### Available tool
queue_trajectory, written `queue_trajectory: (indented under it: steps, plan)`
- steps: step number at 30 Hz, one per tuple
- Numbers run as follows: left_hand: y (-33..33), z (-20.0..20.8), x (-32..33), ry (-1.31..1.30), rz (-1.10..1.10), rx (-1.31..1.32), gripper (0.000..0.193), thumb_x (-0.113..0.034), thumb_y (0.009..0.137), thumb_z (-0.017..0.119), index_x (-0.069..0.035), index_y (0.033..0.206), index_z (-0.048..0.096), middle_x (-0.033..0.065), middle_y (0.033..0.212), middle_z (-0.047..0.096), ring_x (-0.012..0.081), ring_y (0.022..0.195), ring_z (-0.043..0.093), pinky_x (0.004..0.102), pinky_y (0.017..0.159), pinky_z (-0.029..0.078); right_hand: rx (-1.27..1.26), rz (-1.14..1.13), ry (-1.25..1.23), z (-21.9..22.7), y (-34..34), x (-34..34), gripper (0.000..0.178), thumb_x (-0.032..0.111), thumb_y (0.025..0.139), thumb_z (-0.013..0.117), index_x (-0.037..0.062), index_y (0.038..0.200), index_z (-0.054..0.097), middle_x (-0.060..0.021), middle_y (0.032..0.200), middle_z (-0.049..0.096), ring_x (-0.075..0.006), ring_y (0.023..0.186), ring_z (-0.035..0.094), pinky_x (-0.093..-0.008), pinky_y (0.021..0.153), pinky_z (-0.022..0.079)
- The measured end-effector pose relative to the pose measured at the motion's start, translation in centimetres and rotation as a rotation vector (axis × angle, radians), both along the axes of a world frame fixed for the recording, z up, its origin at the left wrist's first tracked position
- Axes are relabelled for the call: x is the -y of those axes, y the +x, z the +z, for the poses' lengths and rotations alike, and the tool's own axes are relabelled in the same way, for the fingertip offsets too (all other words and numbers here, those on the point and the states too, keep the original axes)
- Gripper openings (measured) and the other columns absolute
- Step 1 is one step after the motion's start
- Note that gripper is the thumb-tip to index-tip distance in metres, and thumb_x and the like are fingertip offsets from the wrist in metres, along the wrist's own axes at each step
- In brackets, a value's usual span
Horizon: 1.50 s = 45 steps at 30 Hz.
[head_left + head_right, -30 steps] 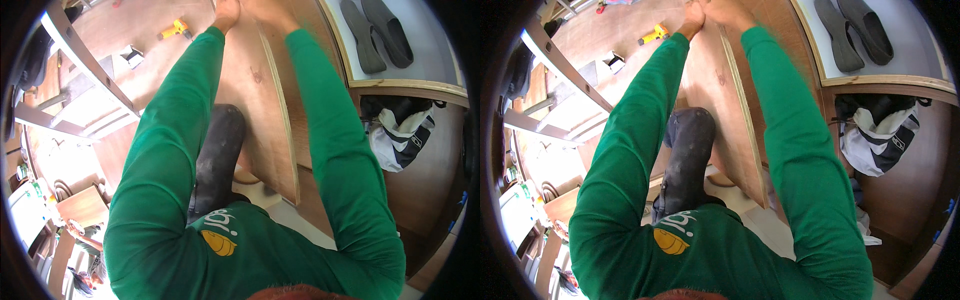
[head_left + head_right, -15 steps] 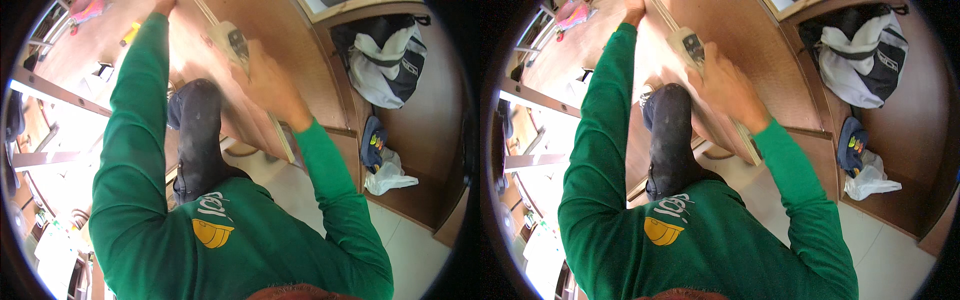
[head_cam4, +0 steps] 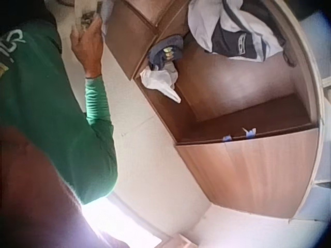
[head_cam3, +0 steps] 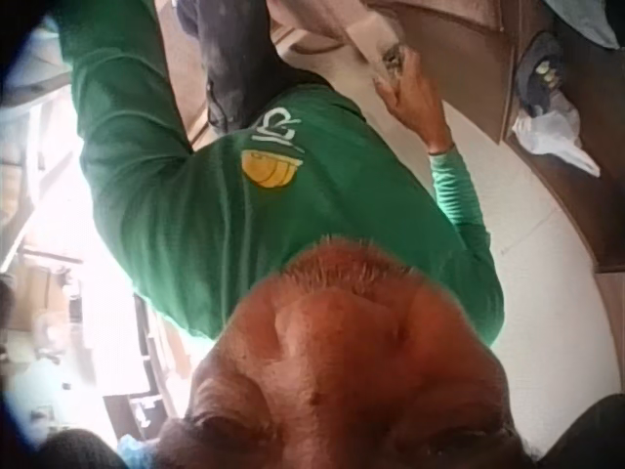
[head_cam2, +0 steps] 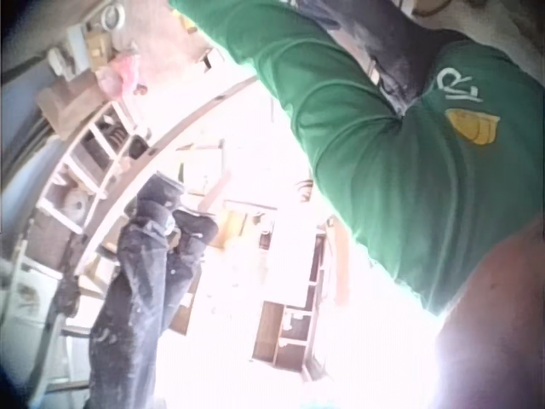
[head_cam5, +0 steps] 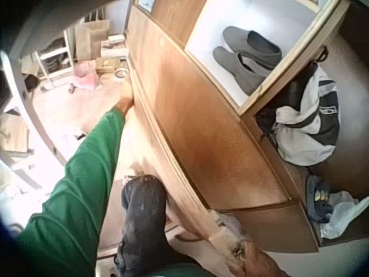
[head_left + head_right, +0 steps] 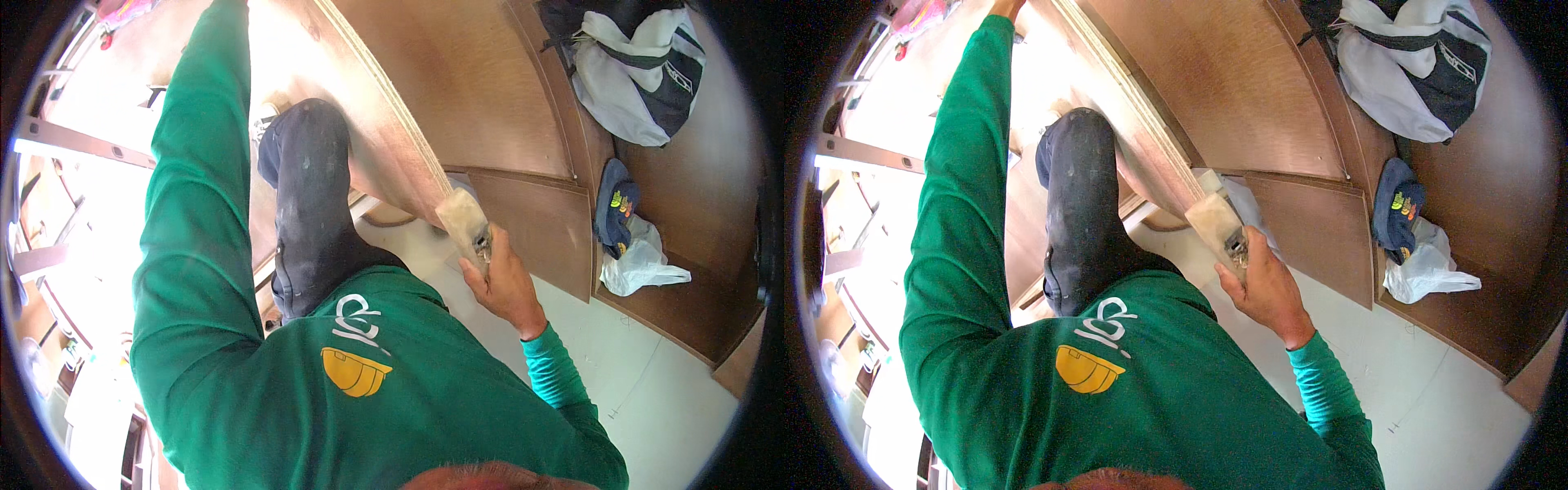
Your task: The person sands the edges of a wooden panel using a sanding block. They then position the panel into a cabinet frame and secure it by driving screws with a yellow cordless drill. The person works on the upper section of the cabinet, ensuring the panel is flush and stable.
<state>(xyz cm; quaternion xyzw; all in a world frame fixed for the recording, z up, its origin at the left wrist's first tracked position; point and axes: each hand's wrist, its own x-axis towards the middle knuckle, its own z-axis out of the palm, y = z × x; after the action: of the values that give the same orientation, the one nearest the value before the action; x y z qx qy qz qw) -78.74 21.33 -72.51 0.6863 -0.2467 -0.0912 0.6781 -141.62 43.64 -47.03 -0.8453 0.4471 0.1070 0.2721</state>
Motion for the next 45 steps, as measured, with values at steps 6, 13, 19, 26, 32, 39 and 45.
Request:
queue_trajectory:
  steps: [6,13,19,26,32,39,45]
  plan:
    - [-0.4,-0.3,0.6,-0.007,-0.004,-0.021,0.058,-0.045,0.107,0.039,0.003,0.118,0.069,0.0253,0.112,0.070,0.0371,0.107,0.066,0.0438,0.096,0.051,0.003,0.013,-0.051,0.0,0.0,0.2,0.065,0.031,0.096,0.068,-0.0069,0.140,0.038,-0.0342,0.119,0.061,-0.0507,0.109,0.063,-0.0532,0.091,0.052]
    - [0.3,0.4,-0.2,0.011,0.032,0.003,0.057,-0.045,0.107,0.039,0.002,0.117,0.069,0.0238,0.110,0.071,0.0357,0.105,0.066,0.0433,0.094,0.052,0.205,0.211,-0.140,-0.7,10.5,5.6,0.056,0.030,0.097,0.065,-0.0037,0.135,0.042,-0.0354,0.114,0.063,-0.0533,0.102,0.064,-0.0554,0.086,0.053]
    - [0.9,1.2,-1.1,0.019,0.082,0.012,0.056,-0.044,0.107,0.039,0.002,0.116,0.069,0.0224,0.109,0.071,0.0345,0.103,0.067,0.0429,0.093,0.052,0.150,0.360,-0.258,-2.6,33.5,14.9,0.060,0.045,0.101,0.053,0.0010,0.141,0.045,-0.0349,0.109,0.068,-0.0526,0.104,0.065,-0.0572,0.094,0.051]
    - [-1.8,2.6,1.1,0.003,0.053,0.012,0.055,-0.044,0.108,0.039,0.001,0.115,0.070,0.0209,0.107,0.072,0.0331,0.100,0.067,0.0423,0.091,0.053,0.356,0.580,-0.452,-9.7,55.4,30.6,0.060,0.041,0.102,0.044,-0.0104,0.128,0.059,-0.0361,0.130,0.061,-0.0468,0.121,0.061,-0.0513,0.103,0.049]
    - [-0.5,1.8,-1.4,-0.009,0.083,0.009,0.054,-0.043,0.108,0.039,0.000,0.115,0.070,0.0195,0.106,0.072,0.0318,0.098,0.068,0.0419,0.090,0.054,0.209,0.583,-0.354,-3.1,52.5,23.5,0.071,0.043,0.101,0.043,-0.0196,0.132,0.050,-0.0421,0.123,0.061,-0.0500,0.117,0.063,-0.0501,0.105,0.050]
    - [0.7,-0.7,-1.1,0.009,0.033,0.014,0.053,-0.043,0.108,0.039,0.000,0.114,0.070,0.0179,0.104,0.073,0.0304,0.096,0.068,0.0414,0.088,0.054,0.268,0.391,-0.333,-3.9,38.9,19.4,0.059,0.037,0.101,0.047,-0.0136,0.130,0.056,-0.0372,0.112,0.067,-0.0484,0.105,0.069,-0.0516,0.089,0.056]
    - [0.3,-0.9,-0.2,0.006,-0.023,-0.002,0.052,-0.042,0.108,0.039,-0.001,0.113,0.070,0.0166,0.103,0.073,0.0292,0.094,0.068,0.0409,0.087,0.055,0.215,0.270,-0.221,-2.4,21.9,12.1,0.061,0.041,0.099,0.059,-0.0015,0.141,0.043,-0.0343,0.112,0.067,-0.0519,0.105,0.065,-0.0555,0.093,0.050]
